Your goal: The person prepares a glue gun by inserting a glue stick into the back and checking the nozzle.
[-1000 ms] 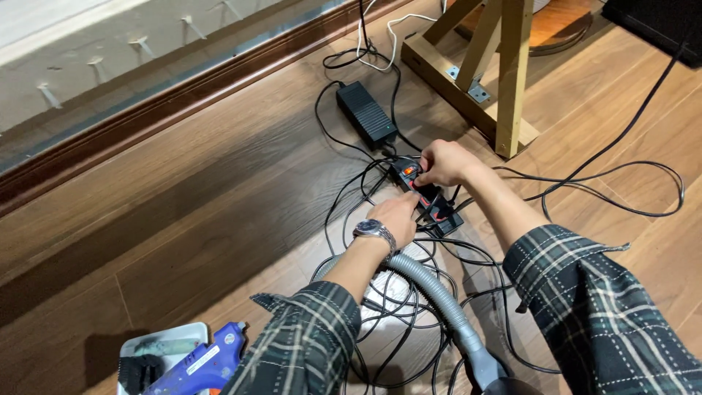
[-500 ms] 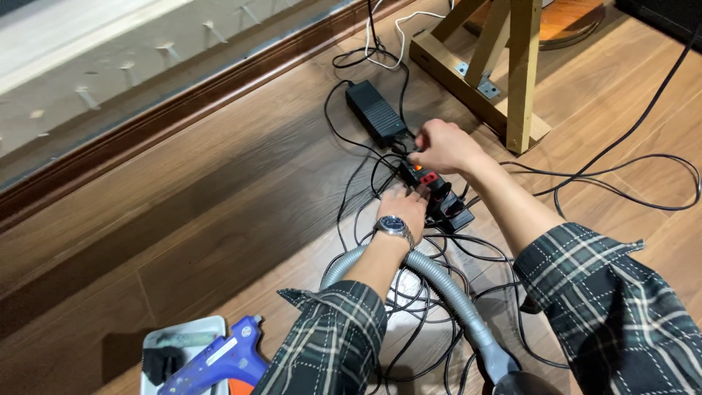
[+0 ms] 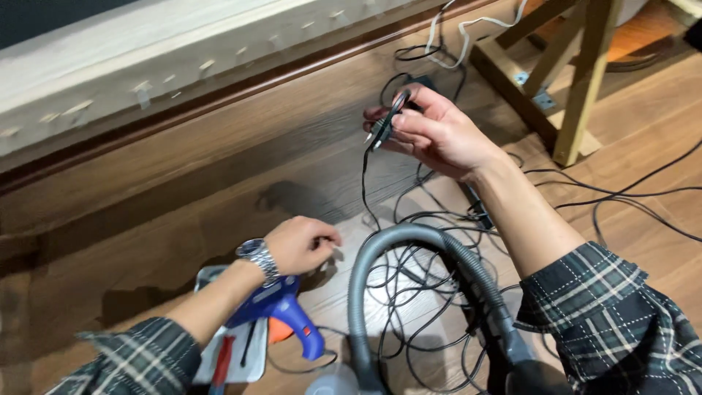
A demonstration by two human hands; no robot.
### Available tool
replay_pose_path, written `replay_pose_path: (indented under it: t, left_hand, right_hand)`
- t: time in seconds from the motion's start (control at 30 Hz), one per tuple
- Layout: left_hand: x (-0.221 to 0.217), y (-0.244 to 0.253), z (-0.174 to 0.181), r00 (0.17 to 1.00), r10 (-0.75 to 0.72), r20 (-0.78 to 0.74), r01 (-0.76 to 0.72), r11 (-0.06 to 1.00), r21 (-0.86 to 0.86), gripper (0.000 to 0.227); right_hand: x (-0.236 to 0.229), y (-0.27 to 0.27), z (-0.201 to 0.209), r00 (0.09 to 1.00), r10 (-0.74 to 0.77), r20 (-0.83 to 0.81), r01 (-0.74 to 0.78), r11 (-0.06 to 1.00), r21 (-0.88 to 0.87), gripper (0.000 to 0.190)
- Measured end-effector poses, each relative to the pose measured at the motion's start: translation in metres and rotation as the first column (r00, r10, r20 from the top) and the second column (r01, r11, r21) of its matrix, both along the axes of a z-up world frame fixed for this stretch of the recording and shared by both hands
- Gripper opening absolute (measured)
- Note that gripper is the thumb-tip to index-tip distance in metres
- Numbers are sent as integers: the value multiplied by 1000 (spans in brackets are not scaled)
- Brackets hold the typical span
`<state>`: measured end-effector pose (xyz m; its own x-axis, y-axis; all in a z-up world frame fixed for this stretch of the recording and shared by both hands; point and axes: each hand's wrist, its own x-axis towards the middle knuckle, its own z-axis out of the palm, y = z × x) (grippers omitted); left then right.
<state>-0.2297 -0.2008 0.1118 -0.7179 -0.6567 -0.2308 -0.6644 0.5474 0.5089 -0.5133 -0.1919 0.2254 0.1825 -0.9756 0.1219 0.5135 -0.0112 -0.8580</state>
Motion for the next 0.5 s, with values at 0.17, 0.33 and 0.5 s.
replay_pose_path:
  t: [0.17,0.33,0.5]
  left_hand:
    - [83,17,-10,957,261,124,-266,963,32,19]
    - [109,61,-20,873,436,218,-463,882,89,29]
    - [81,140,-54,638,752,167,-654,414,633,57]
  right_hand:
    - [24,-38,-115,815,-27,-579,57,998,33,18]
    - [69,-11,-176,109,-152,-982,52,988,-147,48]
    - [110,48,-166,-117,-232,-966,-228,953,-202,43]
